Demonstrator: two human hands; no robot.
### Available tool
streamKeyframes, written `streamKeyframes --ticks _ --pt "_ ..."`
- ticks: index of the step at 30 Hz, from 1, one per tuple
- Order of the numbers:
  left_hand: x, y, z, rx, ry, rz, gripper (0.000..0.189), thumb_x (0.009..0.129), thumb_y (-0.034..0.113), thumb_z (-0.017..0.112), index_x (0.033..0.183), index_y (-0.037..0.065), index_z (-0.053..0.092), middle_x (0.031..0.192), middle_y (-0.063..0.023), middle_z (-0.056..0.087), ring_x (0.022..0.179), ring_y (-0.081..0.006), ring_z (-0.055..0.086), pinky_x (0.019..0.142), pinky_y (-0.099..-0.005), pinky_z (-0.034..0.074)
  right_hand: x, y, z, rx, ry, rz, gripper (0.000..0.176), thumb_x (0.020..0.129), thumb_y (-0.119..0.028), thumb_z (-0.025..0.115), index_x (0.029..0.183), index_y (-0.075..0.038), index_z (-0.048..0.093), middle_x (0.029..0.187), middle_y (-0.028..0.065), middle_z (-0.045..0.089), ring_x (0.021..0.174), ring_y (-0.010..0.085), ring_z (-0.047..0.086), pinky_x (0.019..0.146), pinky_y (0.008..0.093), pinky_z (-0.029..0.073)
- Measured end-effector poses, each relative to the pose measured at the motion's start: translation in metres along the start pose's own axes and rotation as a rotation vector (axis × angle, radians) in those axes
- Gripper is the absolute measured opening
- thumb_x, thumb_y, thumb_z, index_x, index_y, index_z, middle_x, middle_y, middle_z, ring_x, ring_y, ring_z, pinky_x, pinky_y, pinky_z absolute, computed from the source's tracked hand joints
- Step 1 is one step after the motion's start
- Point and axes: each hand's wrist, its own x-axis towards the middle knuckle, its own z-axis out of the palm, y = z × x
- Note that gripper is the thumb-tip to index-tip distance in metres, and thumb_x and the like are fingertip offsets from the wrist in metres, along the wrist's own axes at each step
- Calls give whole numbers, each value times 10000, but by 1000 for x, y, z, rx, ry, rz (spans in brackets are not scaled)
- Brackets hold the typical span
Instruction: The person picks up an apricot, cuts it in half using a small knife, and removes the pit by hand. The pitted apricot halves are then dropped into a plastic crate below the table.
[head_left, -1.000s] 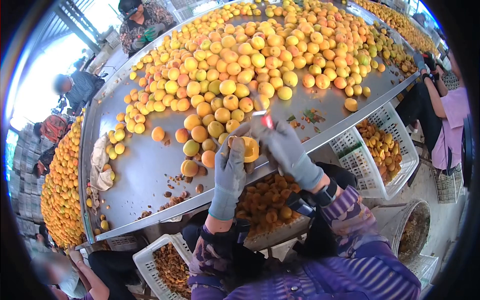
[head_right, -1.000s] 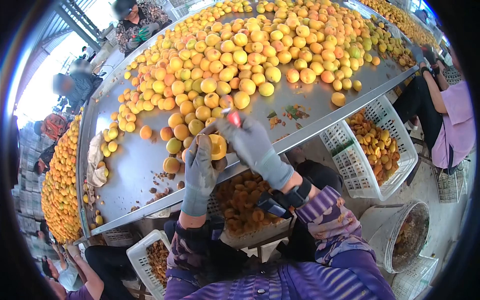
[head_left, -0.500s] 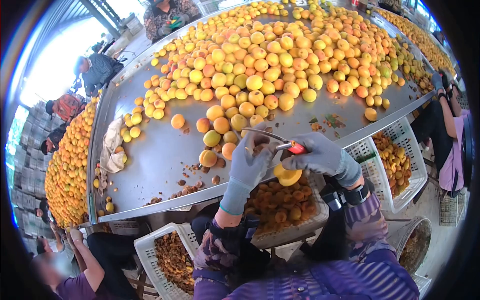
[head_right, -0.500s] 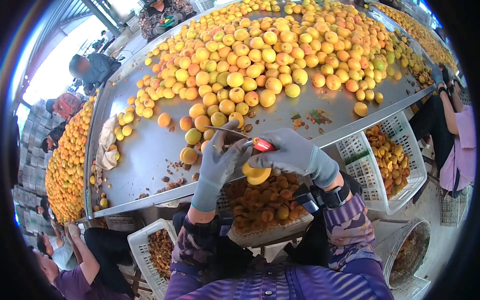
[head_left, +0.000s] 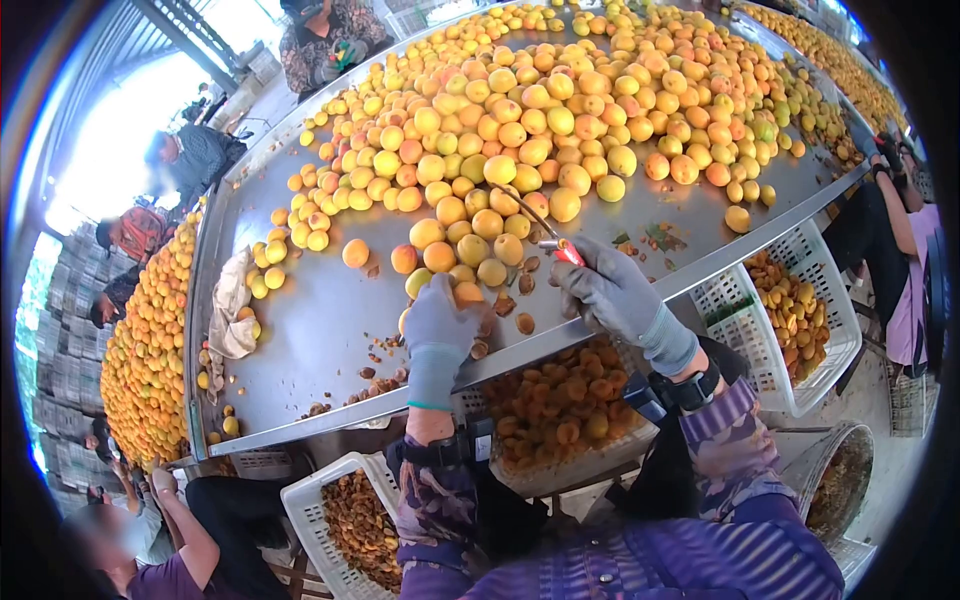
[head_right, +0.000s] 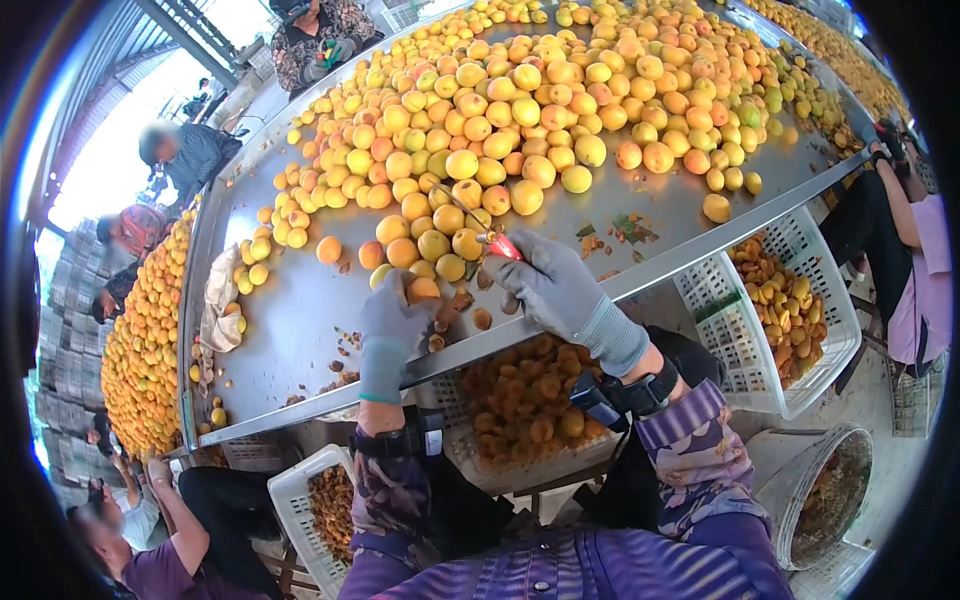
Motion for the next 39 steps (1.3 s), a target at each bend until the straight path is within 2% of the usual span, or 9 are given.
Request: streamKeyframes --ticks 2,3,5,8,12,20,22,28,39 --pt "-4 0 -4 -783 12 39 496 748 209 744 1143 14 516 1040 -129 626 909 -258 645 736 -361 520 -1 0 -3 25 -15 -1 281 956 -341 546 997 -63 571 646 -25 546 511 23 480 445 176 364" --pt "-5 1 -7 -781 13 49 496 748 209 744 1143 14 516 1040 -129 626 909 -258 645 736 -361 520 -2 0 -4 51 -36 6 295 959 -356 545 986 -63 567 657 -22 543 543 28 516 456 183 400" --pt "-7 2 -13 -1689 -251 -16 494 796 123 713 1221 -4 495 1093 -113 609 944 -223 636 764 -349 530 -4 1 -4 78 -67 6 316 963 -379 534 996 -66 571 648 -21 548 524 24 491 448 179 369" --pt "-19 34 -27 -2127 -224 85 540 828 46 666 1323 44 452 1041 -101 632 874 -205 654 731 -316 548 -10 -4 7 132 -82 -2 377 965 -429 516 1004 -60 577 633 -13 558 488 14 430 440 176 303" --pt "-16 28 -14 -2159 -396 275 602 816 100 714 1352 81 440 1061 -112 646 931 -212 657 815 -328 536 -14 -3 14 163 -135 -19 362 971 -418 511 953 -61 568 636 -26 521 517 23 422 467 182 324" --pt "-18 31 -16 -2049 -289 390 580 767 192 785 1242 28 495 1066 -121 630 889 -176 611 716 -267 477 -20 2 30 129 -179 -258 291 998 -319 483 885 -56 538 676 -58 429 563 29 425 509 206 373" --pt "-18 30 -13 -2036 -374 403 613 791 179 760 1293 23 446 1150 -132 594 1043 -221 599 889 -334 500 -19 3 31 108 -163 -292 290 1001 -312 479 884 -53 538 680 -56 433 566 28 428 510 209 377" --pt "-28 44 -22 -2031 -348 367 607 750 168 802 1234 7 470 1135 -139 595 966 -195 603 809 -291 503 -21 -3 30 5 -142 -360 296 992 -292 503 1046 -9 572 763 -19 536 646 56 477 585 220 414" --pt "-32 41 -18 -1693 -232 413 557 887 352 647 1254 -6 431 1110 -101 538 1020 -176 541 861 -308 479 -18 7 31 -287 -27 -456 268 972 -287 531 1015 -23 537 740 153 552 638 294 531 600 342 444"
